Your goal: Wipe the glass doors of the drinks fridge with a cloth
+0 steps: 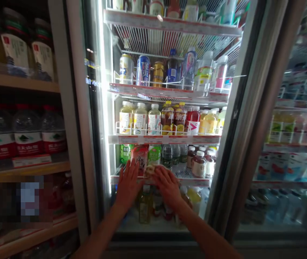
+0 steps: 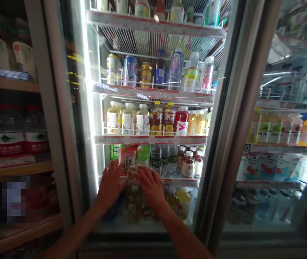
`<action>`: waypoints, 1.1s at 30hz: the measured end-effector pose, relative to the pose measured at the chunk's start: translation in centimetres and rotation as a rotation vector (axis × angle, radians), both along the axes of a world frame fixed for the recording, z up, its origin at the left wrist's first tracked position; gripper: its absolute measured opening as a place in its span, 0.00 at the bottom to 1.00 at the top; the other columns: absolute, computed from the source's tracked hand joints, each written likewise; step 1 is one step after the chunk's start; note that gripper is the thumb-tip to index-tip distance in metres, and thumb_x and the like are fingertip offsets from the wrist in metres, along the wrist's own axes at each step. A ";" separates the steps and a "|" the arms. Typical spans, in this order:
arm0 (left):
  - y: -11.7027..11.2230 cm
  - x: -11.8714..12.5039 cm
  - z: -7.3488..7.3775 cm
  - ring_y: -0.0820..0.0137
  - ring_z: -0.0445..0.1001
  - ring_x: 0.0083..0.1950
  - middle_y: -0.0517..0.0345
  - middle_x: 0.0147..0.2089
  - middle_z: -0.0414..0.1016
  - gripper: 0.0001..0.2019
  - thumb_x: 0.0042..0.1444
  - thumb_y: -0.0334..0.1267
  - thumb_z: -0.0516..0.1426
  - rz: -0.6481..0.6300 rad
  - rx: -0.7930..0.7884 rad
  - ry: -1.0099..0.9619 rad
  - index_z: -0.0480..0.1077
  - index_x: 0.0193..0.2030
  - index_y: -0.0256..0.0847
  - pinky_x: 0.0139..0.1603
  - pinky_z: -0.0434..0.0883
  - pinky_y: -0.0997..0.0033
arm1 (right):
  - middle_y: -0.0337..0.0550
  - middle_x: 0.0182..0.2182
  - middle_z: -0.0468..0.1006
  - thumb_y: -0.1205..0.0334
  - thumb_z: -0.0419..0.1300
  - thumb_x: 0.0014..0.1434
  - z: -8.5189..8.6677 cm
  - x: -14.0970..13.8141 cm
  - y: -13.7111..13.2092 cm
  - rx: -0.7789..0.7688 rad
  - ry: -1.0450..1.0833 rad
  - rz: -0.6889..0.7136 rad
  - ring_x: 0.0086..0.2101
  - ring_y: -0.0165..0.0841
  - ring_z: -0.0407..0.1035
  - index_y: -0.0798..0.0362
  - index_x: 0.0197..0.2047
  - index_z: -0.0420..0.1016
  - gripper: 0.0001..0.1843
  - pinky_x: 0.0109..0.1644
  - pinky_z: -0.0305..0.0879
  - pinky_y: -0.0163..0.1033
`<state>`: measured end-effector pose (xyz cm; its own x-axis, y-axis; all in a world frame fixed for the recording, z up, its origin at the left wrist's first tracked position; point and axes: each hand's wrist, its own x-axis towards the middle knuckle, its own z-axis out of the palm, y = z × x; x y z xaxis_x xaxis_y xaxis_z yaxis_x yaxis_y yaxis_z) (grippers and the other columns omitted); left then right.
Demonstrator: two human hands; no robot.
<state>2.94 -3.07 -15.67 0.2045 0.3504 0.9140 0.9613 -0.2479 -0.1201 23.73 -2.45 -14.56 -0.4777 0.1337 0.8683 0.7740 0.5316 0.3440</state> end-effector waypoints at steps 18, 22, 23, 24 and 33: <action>-4.3 -8.1 -3.3 0.54 0.46 0.70 0.36 0.68 0.49 0.35 0.58 0.42 0.52 0.211 -0.114 -0.138 0.42 0.68 0.35 0.63 0.57 0.45 | 0.41 0.63 0.61 0.73 0.48 0.59 5.7 -10.0 1.1 -0.023 -0.175 0.148 0.63 0.36 0.50 0.49 0.63 0.57 0.29 0.65 0.46 0.50; -5.2 -9.3 -3.0 0.54 0.45 0.70 0.36 0.68 0.48 0.33 0.58 0.42 0.52 0.222 -0.111 -0.140 0.43 0.67 0.34 0.63 0.57 0.45 | 0.36 0.60 0.66 0.71 0.49 0.60 4.4 -11.0 0.8 -0.010 -0.456 0.311 0.61 0.31 0.54 0.47 0.62 0.60 0.26 0.63 0.52 0.41; -5.4 -9.6 -3.0 0.54 0.46 0.70 0.36 0.68 0.48 0.33 0.58 0.42 0.52 0.227 -0.109 -0.143 0.44 0.67 0.34 0.63 0.57 0.46 | 0.36 0.60 0.66 0.72 0.48 0.60 4.5 -11.0 0.8 -0.001 -0.430 0.308 0.61 0.31 0.54 0.47 0.62 0.60 0.27 0.64 0.51 0.42; -5.6 -9.8 -2.9 0.55 0.46 0.70 0.36 0.68 0.48 0.33 0.58 0.41 0.52 0.231 -0.107 -0.144 0.44 0.67 0.34 0.63 0.57 0.46 | 0.37 0.60 0.65 0.73 0.48 0.59 4.9 -10.9 0.9 0.003 -0.360 0.281 0.62 0.32 0.53 0.47 0.62 0.59 0.28 0.65 0.48 0.44; -5.8 -6.2 -1.6 0.55 0.44 0.70 0.38 0.69 0.48 0.34 0.57 0.40 0.54 0.168 -0.138 -0.078 0.45 0.67 0.37 0.64 0.56 0.47 | 0.37 0.58 0.68 0.74 0.49 0.58 3.4 -3.8 0.5 0.096 -0.445 0.185 0.64 0.29 0.48 0.49 0.59 0.64 0.26 0.68 0.39 0.43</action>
